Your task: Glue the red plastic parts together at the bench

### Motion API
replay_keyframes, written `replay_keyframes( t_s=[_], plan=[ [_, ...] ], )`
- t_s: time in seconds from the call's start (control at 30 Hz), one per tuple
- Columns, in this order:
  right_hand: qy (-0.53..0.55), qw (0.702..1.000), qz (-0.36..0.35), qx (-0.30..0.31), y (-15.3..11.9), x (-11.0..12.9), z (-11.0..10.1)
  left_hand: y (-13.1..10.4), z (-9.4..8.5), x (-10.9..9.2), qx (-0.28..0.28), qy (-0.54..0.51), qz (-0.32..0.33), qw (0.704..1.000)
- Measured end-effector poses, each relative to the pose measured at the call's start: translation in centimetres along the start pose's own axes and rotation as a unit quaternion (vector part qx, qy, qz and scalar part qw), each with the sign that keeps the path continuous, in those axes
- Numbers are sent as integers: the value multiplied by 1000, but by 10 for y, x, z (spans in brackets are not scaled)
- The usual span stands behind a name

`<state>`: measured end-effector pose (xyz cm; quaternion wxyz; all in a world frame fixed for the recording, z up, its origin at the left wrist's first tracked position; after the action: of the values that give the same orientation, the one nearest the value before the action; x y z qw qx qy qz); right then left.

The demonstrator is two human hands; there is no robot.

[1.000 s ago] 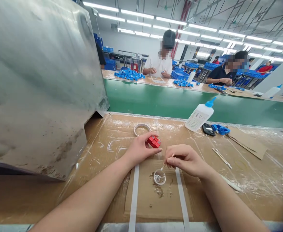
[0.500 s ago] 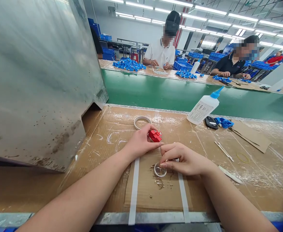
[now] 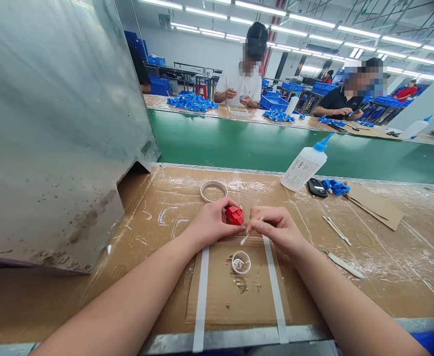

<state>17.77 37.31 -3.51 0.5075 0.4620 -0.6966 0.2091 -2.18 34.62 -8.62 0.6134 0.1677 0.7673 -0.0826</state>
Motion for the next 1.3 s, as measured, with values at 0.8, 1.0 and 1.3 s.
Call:
replay_keyframes(
  t_s=[0.8, 1.0, 1.3],
  plan=[
    [-135, 977, 47, -155, 9, -17, -2, -1, 2, -4, 25, 52, -21, 998],
    [-144, 976, 51, -156, 8, -17, -3, -2, 1, -5, 20, 68, -22, 997],
    [-139, 973, 35, -181, 9, -16, -4, -1, 3, -3, 28, 36, -19, 999]
  ],
)
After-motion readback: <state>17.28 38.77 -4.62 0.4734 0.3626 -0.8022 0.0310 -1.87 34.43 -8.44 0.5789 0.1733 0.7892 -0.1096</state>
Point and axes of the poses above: each hand's wrist, its own y-axis towards the middle knuckle, its own z-axis out of the palm, x = y × z, the point moved 1 cm from there along y, towards the middle knuckle, and after that the axes turned 12 degrees about x, right-handed, at the moved point
